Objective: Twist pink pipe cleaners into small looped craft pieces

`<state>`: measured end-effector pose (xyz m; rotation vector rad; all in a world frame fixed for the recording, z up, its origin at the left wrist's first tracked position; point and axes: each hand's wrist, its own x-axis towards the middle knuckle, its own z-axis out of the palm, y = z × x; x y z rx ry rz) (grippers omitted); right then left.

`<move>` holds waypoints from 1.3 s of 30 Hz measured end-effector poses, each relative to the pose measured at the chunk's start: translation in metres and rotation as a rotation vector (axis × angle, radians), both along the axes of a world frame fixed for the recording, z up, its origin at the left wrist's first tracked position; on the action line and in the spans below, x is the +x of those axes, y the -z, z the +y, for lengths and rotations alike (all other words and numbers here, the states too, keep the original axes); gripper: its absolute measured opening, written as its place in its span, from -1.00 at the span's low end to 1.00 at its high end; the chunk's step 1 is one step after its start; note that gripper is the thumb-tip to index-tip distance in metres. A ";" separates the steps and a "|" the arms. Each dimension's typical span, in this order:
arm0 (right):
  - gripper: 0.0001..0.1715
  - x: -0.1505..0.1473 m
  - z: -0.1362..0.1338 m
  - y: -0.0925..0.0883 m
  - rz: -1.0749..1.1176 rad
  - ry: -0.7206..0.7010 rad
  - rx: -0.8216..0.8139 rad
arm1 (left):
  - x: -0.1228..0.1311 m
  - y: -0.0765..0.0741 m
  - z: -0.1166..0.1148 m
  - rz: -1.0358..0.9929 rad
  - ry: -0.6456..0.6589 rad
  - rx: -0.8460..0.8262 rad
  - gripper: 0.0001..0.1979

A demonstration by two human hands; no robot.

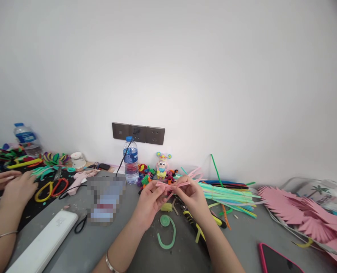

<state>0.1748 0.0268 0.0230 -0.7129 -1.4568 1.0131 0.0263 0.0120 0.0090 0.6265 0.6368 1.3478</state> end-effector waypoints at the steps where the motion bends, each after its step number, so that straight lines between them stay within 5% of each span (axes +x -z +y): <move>1: -0.76 0.002 0.001 0.000 0.007 -0.018 -0.022 | -0.001 0.000 0.000 0.035 -0.021 0.028 -0.75; 5: -0.73 0.008 0.003 -0.001 -0.020 -0.055 -0.060 | -0.004 0.000 0.002 0.255 -0.077 0.123 -0.74; 12: -0.70 0.011 0.007 0.003 -0.034 -0.048 -0.094 | 0.003 0.011 0.001 0.613 0.098 0.213 -0.72; 17: -0.67 0.004 0.006 0.007 -0.097 -0.065 -0.148 | 0.010 0.013 -0.003 0.734 0.106 0.246 -0.81; 26: -0.63 -0.003 0.005 0.010 -0.065 -0.062 -0.160 | 0.007 0.011 -0.002 0.692 -0.028 0.282 -0.81; 39: -0.60 0.009 0.005 0.000 0.086 -0.006 -0.201 | 0.001 -0.001 0.000 0.140 -0.098 0.024 -0.71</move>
